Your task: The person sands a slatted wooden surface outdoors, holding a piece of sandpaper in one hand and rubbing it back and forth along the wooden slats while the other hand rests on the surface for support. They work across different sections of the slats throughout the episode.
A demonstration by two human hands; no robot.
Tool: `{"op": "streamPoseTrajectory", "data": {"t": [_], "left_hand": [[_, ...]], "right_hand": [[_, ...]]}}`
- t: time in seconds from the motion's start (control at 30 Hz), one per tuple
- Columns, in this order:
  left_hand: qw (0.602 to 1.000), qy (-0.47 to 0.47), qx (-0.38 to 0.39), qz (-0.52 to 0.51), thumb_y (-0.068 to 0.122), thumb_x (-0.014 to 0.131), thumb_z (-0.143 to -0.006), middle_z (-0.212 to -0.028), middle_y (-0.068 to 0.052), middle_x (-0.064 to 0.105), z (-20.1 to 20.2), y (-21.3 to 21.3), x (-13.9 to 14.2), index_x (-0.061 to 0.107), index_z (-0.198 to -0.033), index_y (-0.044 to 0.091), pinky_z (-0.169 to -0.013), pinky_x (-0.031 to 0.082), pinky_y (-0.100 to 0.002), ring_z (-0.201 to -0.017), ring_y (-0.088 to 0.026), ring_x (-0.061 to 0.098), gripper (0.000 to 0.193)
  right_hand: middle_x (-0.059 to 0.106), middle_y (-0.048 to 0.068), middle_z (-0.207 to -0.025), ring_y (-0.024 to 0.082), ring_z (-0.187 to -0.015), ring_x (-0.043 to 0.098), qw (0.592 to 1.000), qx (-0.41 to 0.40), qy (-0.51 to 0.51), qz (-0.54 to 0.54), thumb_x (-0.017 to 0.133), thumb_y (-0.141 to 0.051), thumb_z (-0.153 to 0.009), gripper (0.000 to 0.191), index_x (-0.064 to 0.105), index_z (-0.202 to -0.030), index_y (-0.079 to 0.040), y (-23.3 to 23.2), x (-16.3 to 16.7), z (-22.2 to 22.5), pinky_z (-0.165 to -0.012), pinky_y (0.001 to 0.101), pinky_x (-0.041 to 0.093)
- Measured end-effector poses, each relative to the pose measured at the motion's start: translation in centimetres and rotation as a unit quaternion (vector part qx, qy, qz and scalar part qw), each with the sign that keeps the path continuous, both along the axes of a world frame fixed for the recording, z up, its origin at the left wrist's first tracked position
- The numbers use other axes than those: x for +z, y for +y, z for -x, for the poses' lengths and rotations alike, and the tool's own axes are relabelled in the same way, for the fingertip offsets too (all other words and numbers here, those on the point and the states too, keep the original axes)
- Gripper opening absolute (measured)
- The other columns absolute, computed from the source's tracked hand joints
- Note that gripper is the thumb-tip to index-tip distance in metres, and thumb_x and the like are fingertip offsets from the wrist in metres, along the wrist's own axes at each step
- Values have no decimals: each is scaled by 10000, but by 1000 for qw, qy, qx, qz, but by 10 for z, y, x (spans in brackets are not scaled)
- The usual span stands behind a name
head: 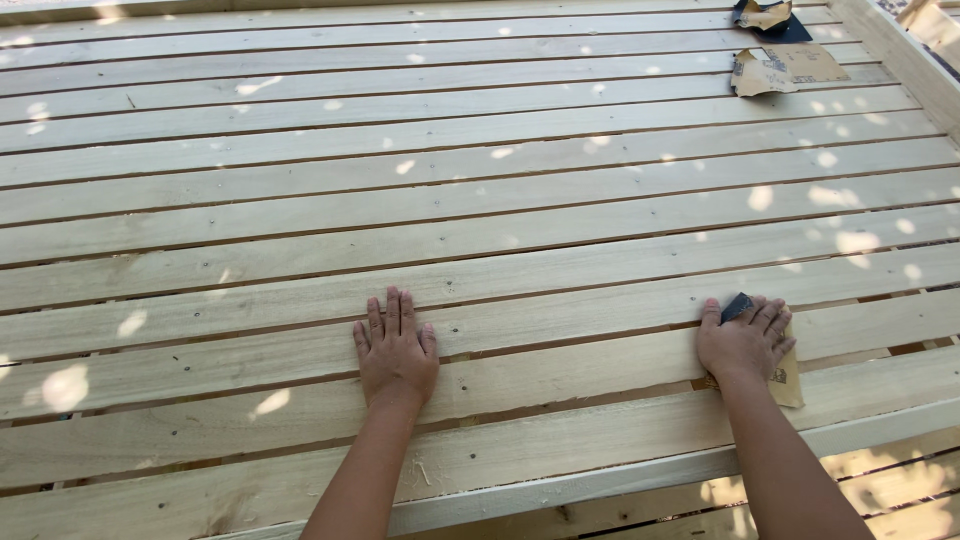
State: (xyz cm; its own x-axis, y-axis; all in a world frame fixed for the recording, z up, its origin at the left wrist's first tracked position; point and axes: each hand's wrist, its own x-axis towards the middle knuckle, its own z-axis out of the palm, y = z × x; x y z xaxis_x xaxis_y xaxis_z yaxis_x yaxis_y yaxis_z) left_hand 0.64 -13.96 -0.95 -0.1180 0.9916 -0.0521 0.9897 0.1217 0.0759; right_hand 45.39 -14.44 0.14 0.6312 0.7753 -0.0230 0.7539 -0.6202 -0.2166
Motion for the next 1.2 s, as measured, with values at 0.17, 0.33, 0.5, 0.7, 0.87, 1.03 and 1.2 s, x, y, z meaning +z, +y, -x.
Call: {"op": "streamPoseTrajectory", "data": {"t": [0.17, 0.33, 0.5, 0.7, 0.87, 1.03, 1.2], "left_hand": [[1000, 5, -2, 2, 483, 205, -1012, -1697, 25, 51, 0, 0, 2, 112, -1616, 211, -1245, 47, -450, -1548, -219, 40, 668], [1000, -6, 0, 12, 466, 208, -1025, -1709, 36, 53, 3, 0, 3, 123, -1626, 218, -1256, 60, -442, -1560, -209, 48, 656], [1000, -10, -1, 3, 452, 203, -1019, -1700, 57, 48, 7, 0, 2, 112, -1621, 234, -1252, 57, -426, -1554, -194, 40, 647], [1000, -2, 2, 11, 462, 212, -1015, -1704, 55, 42, 7, 0, 1, 103, -1623, 232, -1252, 56, -427, -1555, -197, 37, 659], [1000, 12, 7, 18, 477, 206, -1015, -1704, 42, 44, 3, 0, 1, 101, -1622, 231, -1253, 53, -436, -1555, -205, 37, 664], [1000, 15, 3, 7, 474, 197, -1021, -1705, 40, 52, 1, 1, 2, 107, -1622, 225, -1253, 53, -441, -1554, -210, 39, 657], [1000, -9, 5, 23, 451, 185, -1019, -1703, 63, 38, 5, 1, 2, 103, -1616, 238, -1248, 48, -421, -1551, -192, 32, 639]], "right_hand": [[-31, 203, -1692, 332, -1562, -65, 981, 196, -1, 14, 193, -643, -1000, 891, 22, -1606, -12, 5, -9, 147, -1236, 473, -42], [10, 238, -1697, 354, -1574, -38, 908, 419, 1, -12, 236, -606, -1033, 864, 93, -1599, 31, -20, -12, 305, -1247, 484, -26], [1, 151, -1702, 270, -1567, -43, 909, 416, 4, 34, 225, -627, -1009, 852, 71, -1611, -45, -17, -16, 260, -1236, 471, -29], [24, 136, -1712, 291, -1576, -8, 993, 121, 0, 15, 256, -690, -955, 900, 84, -1643, -135, 4, 8, 59, -1251, 493, -11], [-2, 181, -1708, 339, -1575, -33, 1000, -18, 23, 8, 255, -673, -969, 909, 68, -1627, -76, 6, 11, 1, -1242, 537, -30], [-16, 210, -1696, 370, -1564, -50, 987, 159, -4, 26, 240, -630, -1002, 859, 54, -1621, -63, 8, 3, 129, -1229, 555, -43], [-60, 226, -1684, 407, -1539, -110, 922, 385, -4, 37, 242, -589, -1016, 828, 54, -1614, -48, -23, 0, 300, -1205, 553, -62]]}}
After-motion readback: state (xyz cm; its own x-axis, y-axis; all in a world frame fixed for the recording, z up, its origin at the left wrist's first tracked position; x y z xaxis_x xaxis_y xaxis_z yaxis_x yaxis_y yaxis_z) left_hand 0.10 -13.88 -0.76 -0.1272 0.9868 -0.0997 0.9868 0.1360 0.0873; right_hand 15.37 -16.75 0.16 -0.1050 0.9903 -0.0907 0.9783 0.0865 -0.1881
